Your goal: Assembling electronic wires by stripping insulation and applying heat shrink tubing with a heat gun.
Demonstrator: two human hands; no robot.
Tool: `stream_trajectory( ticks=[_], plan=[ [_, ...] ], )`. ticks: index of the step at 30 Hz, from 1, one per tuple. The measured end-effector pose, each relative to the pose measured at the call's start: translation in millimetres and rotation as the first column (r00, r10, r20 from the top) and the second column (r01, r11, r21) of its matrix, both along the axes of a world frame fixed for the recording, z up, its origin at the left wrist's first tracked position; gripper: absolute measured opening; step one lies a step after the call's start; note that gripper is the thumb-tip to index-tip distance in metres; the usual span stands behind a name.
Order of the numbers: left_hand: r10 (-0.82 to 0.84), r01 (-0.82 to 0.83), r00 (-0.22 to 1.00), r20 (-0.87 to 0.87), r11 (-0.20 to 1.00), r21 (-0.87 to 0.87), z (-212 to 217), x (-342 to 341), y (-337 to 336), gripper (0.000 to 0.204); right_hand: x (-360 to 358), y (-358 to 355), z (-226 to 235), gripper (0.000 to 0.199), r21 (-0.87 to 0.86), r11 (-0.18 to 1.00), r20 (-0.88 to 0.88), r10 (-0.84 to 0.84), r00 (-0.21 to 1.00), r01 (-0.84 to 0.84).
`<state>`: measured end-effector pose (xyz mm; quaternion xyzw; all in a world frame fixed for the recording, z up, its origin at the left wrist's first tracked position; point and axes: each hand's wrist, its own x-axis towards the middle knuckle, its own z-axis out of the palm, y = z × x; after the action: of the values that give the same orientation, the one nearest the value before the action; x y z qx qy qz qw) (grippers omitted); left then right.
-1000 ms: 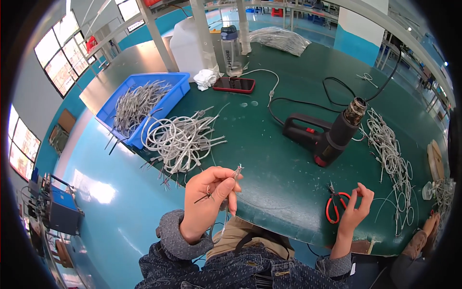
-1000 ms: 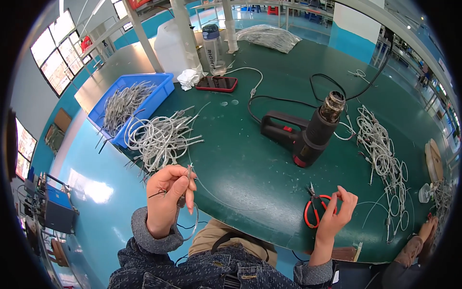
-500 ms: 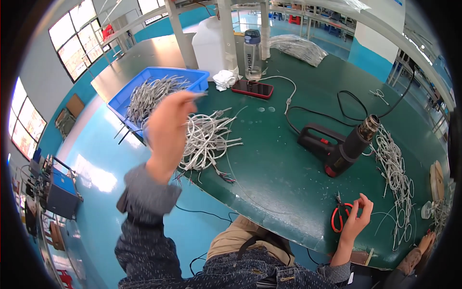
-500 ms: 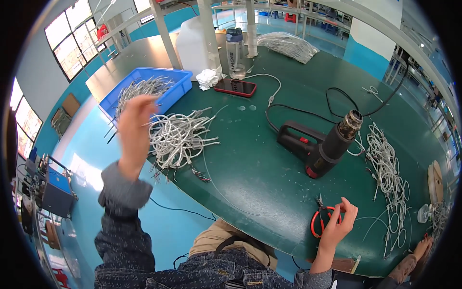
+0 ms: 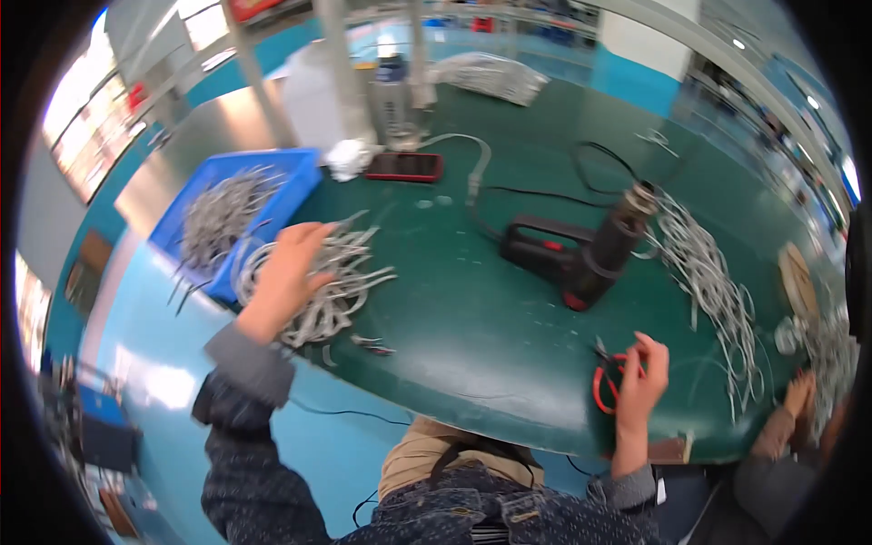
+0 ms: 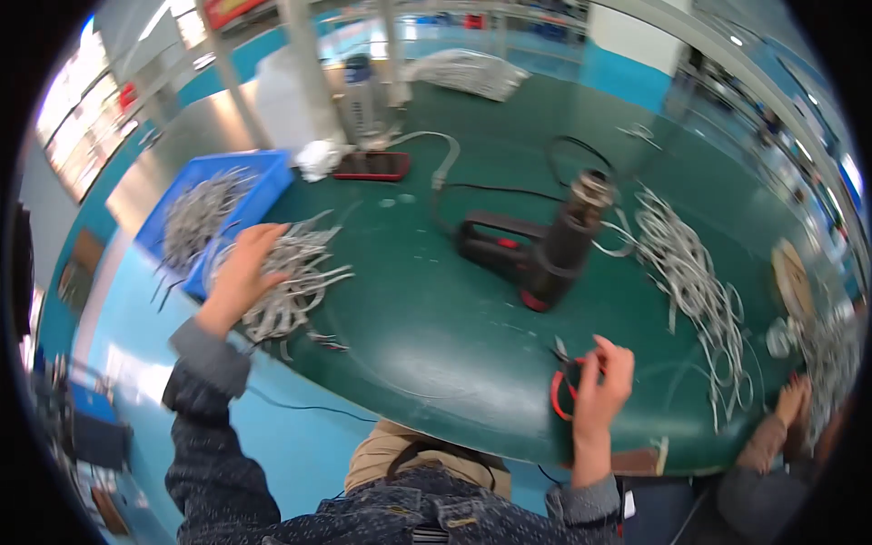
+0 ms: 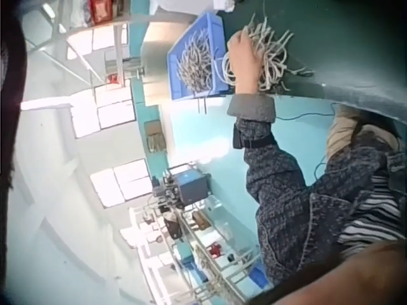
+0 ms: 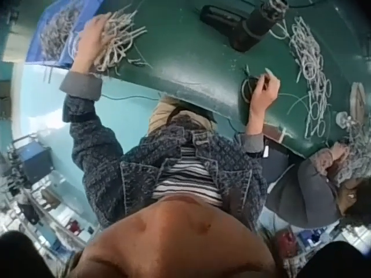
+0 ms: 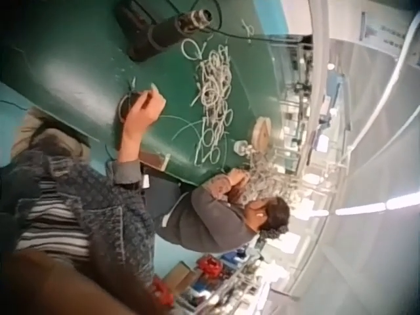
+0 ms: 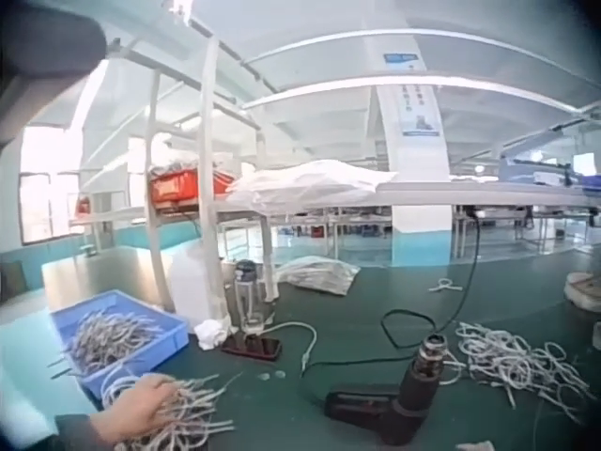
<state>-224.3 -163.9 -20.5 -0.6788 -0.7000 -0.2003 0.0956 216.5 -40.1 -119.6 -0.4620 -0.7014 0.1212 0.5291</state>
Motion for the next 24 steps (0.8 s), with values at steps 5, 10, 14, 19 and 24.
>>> stream_trajectory(
  ticks=[5, 10, 14, 19, 24],
  plan=[
    [-0.119, 0.114, 0.985, 0.123, 0.992, 0.053, 29, 99, -11, 0.058, 7, 5, -4, 0.019, 0.037, 0.999, 0.151, -0.029, 0.988, 0.024],
    [-0.405, 0.395, 0.804, 0.434, 0.911, 0.119, -14, 190, 15, 0.041, 9, -3, 15, 0.022, 0.013, 0.999, 0.322, 0.044, 0.946, -0.051],
    [-0.401, 0.341, 0.718, 0.569, 0.915, 0.215, -79, 215, 43, 0.034, 22, 13, 31, 0.024, -0.021, 0.996, 0.498, 0.086, 0.863, -0.088],
    [-0.418, 0.328, 0.702, 0.577, 0.908, 0.259, -95, 221, 48, 0.029, 29, 104, 24, 0.028, 0.093, 0.982, 0.855, -0.165, 0.491, 0.167],
    [-0.383, 0.271, 0.716, 0.584, 0.923, 0.272, -101, 224, 48, 0.027, 66, 211, -20, 0.018, 0.310, 0.879, 0.782, -0.453, 0.428, 0.363]
  ],
)
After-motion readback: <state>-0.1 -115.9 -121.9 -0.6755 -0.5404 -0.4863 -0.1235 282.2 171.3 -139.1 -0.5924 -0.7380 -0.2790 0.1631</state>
